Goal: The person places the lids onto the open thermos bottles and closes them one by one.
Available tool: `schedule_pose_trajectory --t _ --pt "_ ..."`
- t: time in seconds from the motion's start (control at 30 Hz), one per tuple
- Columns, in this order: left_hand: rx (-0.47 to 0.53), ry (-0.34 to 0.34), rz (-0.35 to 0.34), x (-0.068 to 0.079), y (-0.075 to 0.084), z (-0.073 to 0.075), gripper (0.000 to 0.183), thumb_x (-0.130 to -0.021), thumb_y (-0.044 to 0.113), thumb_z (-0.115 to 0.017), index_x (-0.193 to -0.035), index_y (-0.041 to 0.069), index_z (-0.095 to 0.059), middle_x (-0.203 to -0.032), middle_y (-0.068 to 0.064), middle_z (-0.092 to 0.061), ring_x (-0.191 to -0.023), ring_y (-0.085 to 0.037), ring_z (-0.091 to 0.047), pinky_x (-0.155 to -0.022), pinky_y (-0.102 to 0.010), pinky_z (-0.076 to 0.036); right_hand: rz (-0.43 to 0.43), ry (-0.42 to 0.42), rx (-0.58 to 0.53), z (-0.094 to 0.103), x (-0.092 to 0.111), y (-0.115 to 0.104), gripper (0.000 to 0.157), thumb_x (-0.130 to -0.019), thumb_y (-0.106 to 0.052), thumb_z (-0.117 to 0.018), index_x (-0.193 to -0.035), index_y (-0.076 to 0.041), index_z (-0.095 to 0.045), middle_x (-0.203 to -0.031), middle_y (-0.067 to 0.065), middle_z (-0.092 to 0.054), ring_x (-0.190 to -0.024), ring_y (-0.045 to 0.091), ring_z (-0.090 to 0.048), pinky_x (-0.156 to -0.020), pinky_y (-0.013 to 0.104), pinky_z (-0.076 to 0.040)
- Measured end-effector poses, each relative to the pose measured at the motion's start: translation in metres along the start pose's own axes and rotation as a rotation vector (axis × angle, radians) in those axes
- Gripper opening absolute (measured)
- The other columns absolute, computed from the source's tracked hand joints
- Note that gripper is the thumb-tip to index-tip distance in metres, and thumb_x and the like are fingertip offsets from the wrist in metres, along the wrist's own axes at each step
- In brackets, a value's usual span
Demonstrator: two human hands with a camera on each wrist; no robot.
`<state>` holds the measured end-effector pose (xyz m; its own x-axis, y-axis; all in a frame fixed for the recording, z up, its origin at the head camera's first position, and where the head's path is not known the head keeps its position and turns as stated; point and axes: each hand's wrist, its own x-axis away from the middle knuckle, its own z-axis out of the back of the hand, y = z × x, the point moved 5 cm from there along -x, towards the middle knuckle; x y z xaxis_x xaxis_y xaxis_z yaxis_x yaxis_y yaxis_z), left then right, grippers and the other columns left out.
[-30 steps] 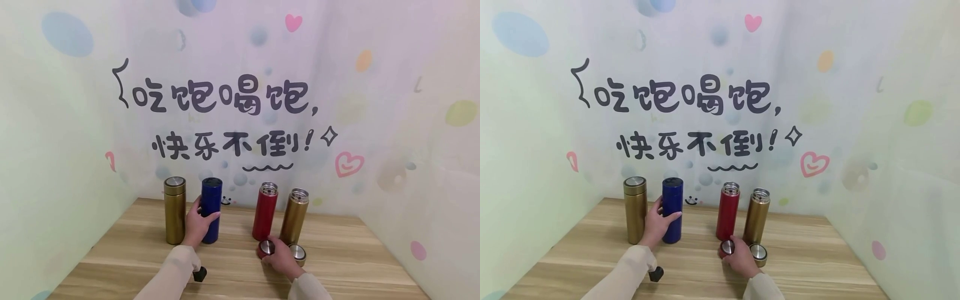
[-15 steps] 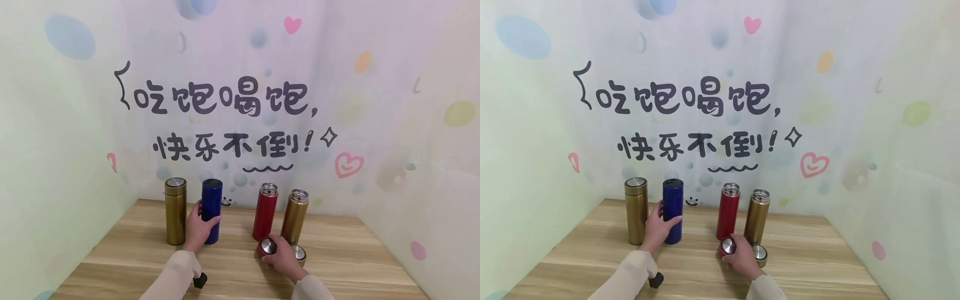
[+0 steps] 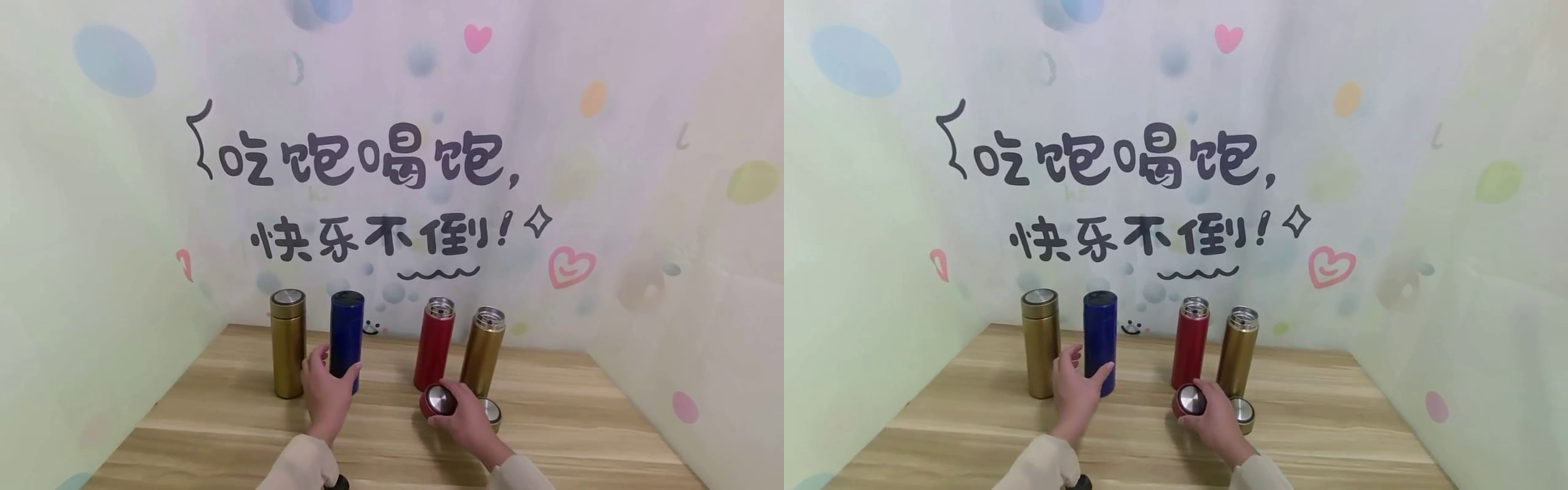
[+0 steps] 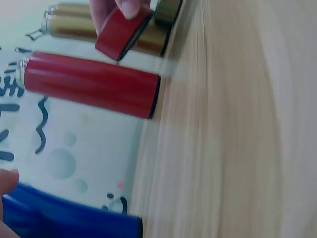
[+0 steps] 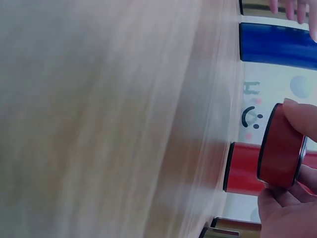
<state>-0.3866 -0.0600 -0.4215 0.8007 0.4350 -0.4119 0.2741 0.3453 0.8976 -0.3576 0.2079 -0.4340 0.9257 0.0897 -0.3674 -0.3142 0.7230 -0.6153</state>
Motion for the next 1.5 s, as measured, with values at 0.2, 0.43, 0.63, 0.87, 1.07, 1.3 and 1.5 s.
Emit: schedule_pose_trajectory --t 0.2,0.43,0.63,0.87,1.07,1.3,1.5 --pt "0.072 0.032 -0.066 0.014 0.016 -0.013 0.055 -0.074 0.018 -0.087 -0.115 0.005 -0.054 -0.108 -0.011 -0.055 -0.098 -0.027 -0.053 -0.086 -0.043 -0.045 -0.009 0.027 0.012 0.004 0.005 0.002 0.073 -0.067 -0.018 -0.090 -0.129 0.001 -0.057 -0.119 0.017 -0.059 -0.109 0.033 -0.057 -0.091 0.051 -0.049" --pt "0.158 -0.096 -0.042 0.026 0.031 -0.040 0.053 -0.076 0.021 -0.084 -0.119 0.010 -0.053 -0.112 -0.006 -0.056 -0.103 -0.026 -0.053 -0.086 -0.042 -0.048 0.026 0.079 -0.002 0.008 0.014 -0.002 0.073 -0.063 -0.017 -0.091 -0.128 -0.003 -0.059 -0.112 0.010 -0.060 -0.104 0.029 -0.059 -0.088 0.049 -0.049" --pt "0.149 -0.200 -0.044 0.024 0.043 -0.066 0.057 -0.077 0.025 -0.083 -0.124 0.012 -0.053 -0.119 -0.004 -0.055 -0.107 -0.025 -0.053 -0.085 -0.042 -0.050 0.057 0.106 -0.036 0.012 0.020 -0.008 0.073 -0.065 -0.016 -0.090 -0.130 -0.004 -0.059 -0.117 0.012 -0.058 -0.108 0.031 -0.057 -0.090 0.050 -0.048" --pt "0.166 -0.354 0.003 0.017 0.057 -0.096 0.068 -0.081 0.025 -0.081 -0.138 0.013 -0.046 -0.135 -0.007 -0.050 -0.120 -0.029 -0.049 -0.094 -0.048 -0.047 0.007 0.108 -0.104 0.014 0.028 -0.016 0.069 -0.070 -0.021 -0.088 -0.131 -0.010 -0.059 -0.119 0.008 -0.056 -0.110 0.026 -0.055 -0.092 0.048 -0.048" --pt "0.192 -0.491 0.007 0.011 0.067 -0.116 0.076 -0.081 0.021 -0.080 -0.144 0.011 -0.039 -0.147 -0.013 -0.042 -0.130 -0.037 -0.042 -0.099 -0.056 -0.043 0.007 0.170 -0.136 0.020 0.039 -0.016 0.068 -0.067 -0.023 -0.089 -0.129 -0.013 -0.061 -0.116 0.000 -0.057 -0.107 0.019 -0.054 -0.090 0.041 -0.048" --pt "0.164 -0.570 0.031 0.004 0.073 -0.131 0.083 -0.081 0.024 -0.080 -0.149 0.012 -0.034 -0.148 -0.017 -0.041 -0.133 -0.039 -0.039 -0.100 -0.060 -0.040 0.019 0.191 -0.228 0.024 0.043 -0.016 0.065 -0.067 -0.017 -0.089 -0.126 -0.013 -0.061 -0.113 0.001 -0.055 -0.104 0.020 -0.054 -0.086 0.032 -0.051" --pt "0.171 -0.620 0.025 -0.001 0.075 -0.139 0.089 -0.081 0.025 -0.080 -0.152 0.012 -0.028 -0.151 -0.017 -0.036 -0.134 -0.039 -0.038 -0.103 -0.060 -0.037 0.026 0.202 -0.249 0.026 0.044 -0.018 0.064 -0.068 -0.019 -0.089 -0.125 -0.011 -0.061 -0.113 0.003 -0.054 -0.105 0.021 -0.051 -0.085 0.029 -0.052"
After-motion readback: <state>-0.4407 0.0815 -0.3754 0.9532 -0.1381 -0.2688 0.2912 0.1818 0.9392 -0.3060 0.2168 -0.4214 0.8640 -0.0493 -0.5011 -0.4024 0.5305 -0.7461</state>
